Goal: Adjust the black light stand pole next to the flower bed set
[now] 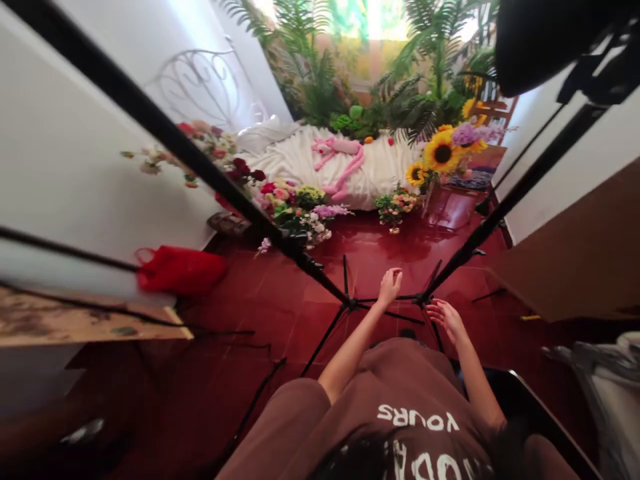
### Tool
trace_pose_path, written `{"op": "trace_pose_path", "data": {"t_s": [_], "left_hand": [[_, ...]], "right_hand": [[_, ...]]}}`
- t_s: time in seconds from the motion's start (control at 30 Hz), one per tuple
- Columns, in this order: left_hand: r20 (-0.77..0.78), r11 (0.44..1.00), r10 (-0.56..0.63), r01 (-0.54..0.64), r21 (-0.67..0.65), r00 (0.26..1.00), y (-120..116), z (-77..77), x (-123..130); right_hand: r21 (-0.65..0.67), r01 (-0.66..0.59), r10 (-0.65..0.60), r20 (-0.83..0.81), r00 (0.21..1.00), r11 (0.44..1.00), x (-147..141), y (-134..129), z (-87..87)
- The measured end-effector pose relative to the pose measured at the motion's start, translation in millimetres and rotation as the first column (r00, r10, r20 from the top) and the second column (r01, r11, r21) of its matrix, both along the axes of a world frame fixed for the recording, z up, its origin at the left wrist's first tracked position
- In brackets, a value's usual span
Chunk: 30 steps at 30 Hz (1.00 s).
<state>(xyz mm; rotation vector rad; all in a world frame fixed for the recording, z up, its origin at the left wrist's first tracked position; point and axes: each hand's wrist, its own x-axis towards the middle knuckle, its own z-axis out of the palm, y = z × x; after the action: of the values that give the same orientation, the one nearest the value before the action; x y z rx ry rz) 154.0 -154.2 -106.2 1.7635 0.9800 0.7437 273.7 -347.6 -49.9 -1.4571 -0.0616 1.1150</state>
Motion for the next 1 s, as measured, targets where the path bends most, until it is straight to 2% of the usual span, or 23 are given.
{"op": "trace_pose_path", "data": {"t_s": [0.1, 0.23, 0.3, 0.37, 0.43, 0.53, 0.63, 0.73, 0.87, 1.0], "left_hand": [[0.091, 0.989, -0.148, 0.145, 0.041, 0.985, 2, 34.1, 45], [0.194, 0.933, -0.36, 0.347, 0.1, 0.913, -9, 78.9, 98], [0.246, 0.898, -0.441, 0.427, 0.109, 0.863, -16, 94.5, 121], [0.292, 0.862, -0.504, 0.493, 0.117, 0.813, -23, 103.5, 142], [0.309, 0.843, -0.535, 0.52, 0.136, 0.786, -30, 106.6, 161], [0.254, 0.856, -0.516, 0.496, 0.142, 0.818, -39, 105.2, 181], [0.163, 0.884, -0.467, 0.453, 0.115, 0.869, -46, 103.2, 190], [0.108, 0.889, -0.449, 0.43, 0.156, 0.887, -48, 103.5, 189], [0.077, 0.877, -0.465, 0.448, 0.172, 0.882, -46, 105.5, 186], [0.088, 0.877, -0.472, 0.457, 0.151, 0.877, -45, 104.2, 187]], "right_hand": [[0.024, 0.104, -0.104, -0.012, 0.995, 0.994, 9, -13, 7.9], [0.045, 0.166, -0.165, -0.017, 0.986, 0.985, 16, -30, 9.6], [0.052, 0.178, -0.178, -0.019, 0.984, 0.983, 23, -34, 10.1], [0.067, 0.188, -0.189, 0.004, 0.982, 0.98, 37, -33, 15.3], [0.084, 0.212, -0.217, 0.057, 0.975, 0.974, 58, -26, 27.1], [0.091, 0.246, -0.258, 0.145, 0.955, 0.965, 99, -9, 54.8], [0.085, 0.215, -0.228, 0.198, 0.953, 0.973, 139, 9, 83.5], [0.038, 0.157, -0.161, 0.244, 0.956, 0.987, 165, 23, 102.0], [-0.022, 0.084, -0.076, 0.246, 0.966, 0.996, 179, 28, 106.1], [0.063, 0.098, -0.109, 0.206, 0.972, 0.993, 180, 30, 100.1]]}}
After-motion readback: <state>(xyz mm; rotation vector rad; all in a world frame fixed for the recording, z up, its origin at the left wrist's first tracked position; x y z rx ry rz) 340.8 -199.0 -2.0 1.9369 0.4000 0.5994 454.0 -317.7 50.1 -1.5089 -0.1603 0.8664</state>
